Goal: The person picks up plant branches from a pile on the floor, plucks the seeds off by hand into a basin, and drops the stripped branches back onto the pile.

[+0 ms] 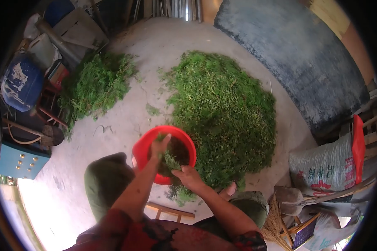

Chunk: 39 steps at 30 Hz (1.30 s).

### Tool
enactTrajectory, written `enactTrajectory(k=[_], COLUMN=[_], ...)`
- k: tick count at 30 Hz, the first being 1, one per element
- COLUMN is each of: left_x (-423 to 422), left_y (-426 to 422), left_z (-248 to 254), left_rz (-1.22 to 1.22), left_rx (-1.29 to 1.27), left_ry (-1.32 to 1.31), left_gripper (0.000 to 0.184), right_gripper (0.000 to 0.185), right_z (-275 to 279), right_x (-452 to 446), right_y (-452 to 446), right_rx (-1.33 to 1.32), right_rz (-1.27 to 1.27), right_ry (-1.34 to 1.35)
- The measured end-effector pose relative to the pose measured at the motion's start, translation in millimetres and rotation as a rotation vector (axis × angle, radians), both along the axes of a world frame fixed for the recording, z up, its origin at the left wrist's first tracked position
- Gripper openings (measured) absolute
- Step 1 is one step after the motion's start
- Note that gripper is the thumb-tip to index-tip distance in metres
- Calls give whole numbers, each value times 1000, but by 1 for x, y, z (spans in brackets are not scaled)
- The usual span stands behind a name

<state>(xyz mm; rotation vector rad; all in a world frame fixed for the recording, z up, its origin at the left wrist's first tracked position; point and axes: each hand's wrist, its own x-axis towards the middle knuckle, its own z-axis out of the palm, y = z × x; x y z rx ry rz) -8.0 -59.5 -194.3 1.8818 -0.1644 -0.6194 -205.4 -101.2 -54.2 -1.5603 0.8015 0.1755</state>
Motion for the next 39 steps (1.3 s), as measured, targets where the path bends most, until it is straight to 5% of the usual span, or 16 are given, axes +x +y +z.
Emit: enactTrajectory(k=[5,10,12,16,17,20,23,26,32,39], left_x=[40,20,4,-44,-35,-40,-40,-52,-64,-65], left_y=[38,54,48,38,37,31,35,41,29,31], left_z=[49,63,68,173,122,108,113,164,131,107], left_rz=[255,-42,-114,-185,-340,-337,-278,-342,-456,-405], left_rx=[-90,-192,-263,-381,-541,-463,-399,-618,-432,-290], left_ry=[405,230,496,692,816,632,603,646,380,643], left_gripper=[51,50,52,59,68,67,61,57,57,66], right_gripper=[32,30,30,26,26,25,31,34,30,28], right_z=[52,44,39,25,26,18,15,19,10,23], right_x=[-5,-10,-10,-6,-4,-4,-5,-6,-8,-7], right_y=[-19,-31,-30,-26,-24,-22,-23,-25,-25,-28], right_rx=[229,243,225,203,190,96,18,-4,-21,66], right_rz=[-61,-128,-122,-105,-95,-91,-66,-67,-73,-125], right_ry=[74,104,83,54,34,11,28,26,69,31])
